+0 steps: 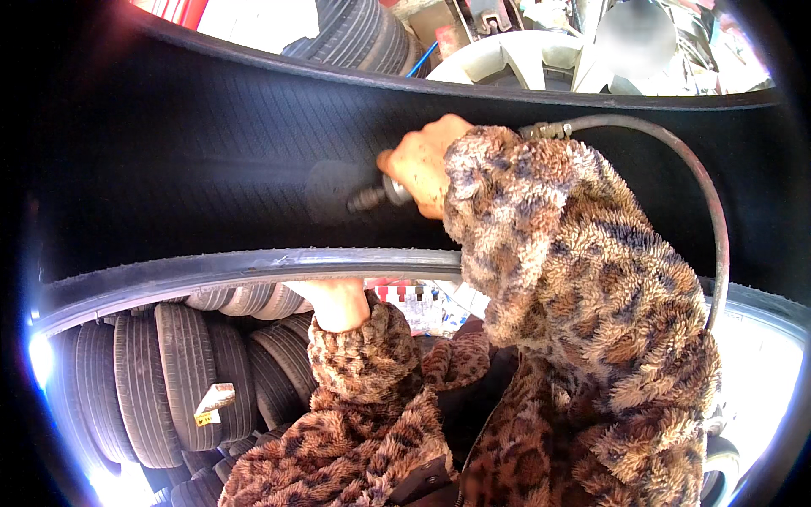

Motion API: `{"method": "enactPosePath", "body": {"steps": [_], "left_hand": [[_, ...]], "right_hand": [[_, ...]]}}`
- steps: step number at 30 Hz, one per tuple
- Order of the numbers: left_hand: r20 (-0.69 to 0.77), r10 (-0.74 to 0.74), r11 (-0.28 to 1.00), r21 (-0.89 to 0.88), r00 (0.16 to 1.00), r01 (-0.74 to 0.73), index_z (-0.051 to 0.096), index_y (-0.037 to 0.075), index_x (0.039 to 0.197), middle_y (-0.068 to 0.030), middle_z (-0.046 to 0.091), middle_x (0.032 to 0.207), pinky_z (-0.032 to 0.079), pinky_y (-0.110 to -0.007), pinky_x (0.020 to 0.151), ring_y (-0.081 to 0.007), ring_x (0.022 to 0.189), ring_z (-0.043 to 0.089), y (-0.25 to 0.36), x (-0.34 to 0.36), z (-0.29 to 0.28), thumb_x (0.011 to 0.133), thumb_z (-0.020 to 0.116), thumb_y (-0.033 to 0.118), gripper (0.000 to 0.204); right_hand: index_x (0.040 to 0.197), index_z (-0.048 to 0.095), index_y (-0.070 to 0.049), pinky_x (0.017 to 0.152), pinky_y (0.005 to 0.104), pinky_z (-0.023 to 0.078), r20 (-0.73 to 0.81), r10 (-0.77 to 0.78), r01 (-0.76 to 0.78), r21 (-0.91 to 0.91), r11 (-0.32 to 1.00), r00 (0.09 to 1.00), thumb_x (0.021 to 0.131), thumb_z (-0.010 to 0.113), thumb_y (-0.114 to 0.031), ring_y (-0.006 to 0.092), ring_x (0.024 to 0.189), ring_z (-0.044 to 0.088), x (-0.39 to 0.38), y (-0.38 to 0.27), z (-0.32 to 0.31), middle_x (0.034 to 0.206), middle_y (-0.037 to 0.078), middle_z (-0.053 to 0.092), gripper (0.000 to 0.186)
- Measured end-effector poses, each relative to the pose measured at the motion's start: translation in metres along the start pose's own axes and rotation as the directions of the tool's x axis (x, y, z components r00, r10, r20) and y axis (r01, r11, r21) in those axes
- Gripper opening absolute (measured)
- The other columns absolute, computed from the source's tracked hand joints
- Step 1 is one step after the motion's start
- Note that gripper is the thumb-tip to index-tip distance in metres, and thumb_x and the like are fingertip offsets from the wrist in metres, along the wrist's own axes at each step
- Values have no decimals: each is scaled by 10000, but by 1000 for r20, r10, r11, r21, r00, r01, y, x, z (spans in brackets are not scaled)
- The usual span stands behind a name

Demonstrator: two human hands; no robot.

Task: The person uses a pneumatic drill to grind the inner surface of a car tire mounted on a rim. They then apply a liquid from a spray can to the treated area using a brush. Finally, they handle a small blue and red object, likely a valve cap or seal, near the tire.

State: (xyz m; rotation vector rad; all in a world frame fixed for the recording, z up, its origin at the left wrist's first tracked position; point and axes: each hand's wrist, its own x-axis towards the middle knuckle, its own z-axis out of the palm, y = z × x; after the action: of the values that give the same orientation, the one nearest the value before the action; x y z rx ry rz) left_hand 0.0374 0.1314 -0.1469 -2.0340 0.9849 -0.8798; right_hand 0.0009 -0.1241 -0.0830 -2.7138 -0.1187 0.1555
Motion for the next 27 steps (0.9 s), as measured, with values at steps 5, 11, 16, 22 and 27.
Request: {"method": "enactPosePath", "body": {"steps": [5, 11, 16, 22, 27], "left_hand": [[45, -121, 962, -243, 992, 129, 628, -115, 1117, -406, 487, 1257, 352, -842, 736, -628, 1125, 456, 3, 4, -1, 849, 566, 248, 455], [161, 15, 998, 50, 987, -23, 643, -66, 1129, -401, 496, 1236, 322, -869, 702, -638, 1122, 450, -1, -2, 3, 857, 559, 278, 446], [76, -219, 833, -504, 973, 228, 647, -55, 1129, -400, 484, 1256, 317, -874, 706, -648, 1121, 445, 1, 5, -8, 859, 548, 288, 448], [300, -70, 914, -363, 951, 182, 652, -59, 1112, -402, 483, 1253, 310, -878, 732, -641, 1125, 447, -4, 9, -20, 854, 553, 290, 445], [2, -277, 816, -528, 961, 237, 653, -76, 1094, -413, 489, 1238, 304, -881, 731, -640, 1128, 444, 3, 3, 0, 844, 565, 287, 450]], "right_hand": [[1065, 623, -37, 728, 438, 577, -185, 60, -61, -2, 998, 981, 704, 638, -55, 344, 861, 693, 11, 10, 2, 922, 164, 685, 363], [1042, 632, -50, 741, 446, 577, -2, -41, 41, 35, 999, 999, 699, 645, -62, 362, 843, 692, 1, -1, 3, 922, 160, 679, 344], [1063, 624, -53, 727, 451, 572, -240, 64, -57, 34, 998, 969, 694, 634, -55, 364, 821, 691, 11, 10, 5, 929, 174, 682, 369], [1061, 623, -40, 750, 459, 568, -7, 13, -13, 63, 998, 1000, 710, 622, -37, 369, 839, 690, -5, 3, 3, 901, 193, 684, 351], [1047, 607, -20, 746, 451, 566, -149, 88, -85, 28, 996, 985, 701, 632, -30, 360, 865, 687, 7, 12, 1, 923, 188, 683, 348]]}}
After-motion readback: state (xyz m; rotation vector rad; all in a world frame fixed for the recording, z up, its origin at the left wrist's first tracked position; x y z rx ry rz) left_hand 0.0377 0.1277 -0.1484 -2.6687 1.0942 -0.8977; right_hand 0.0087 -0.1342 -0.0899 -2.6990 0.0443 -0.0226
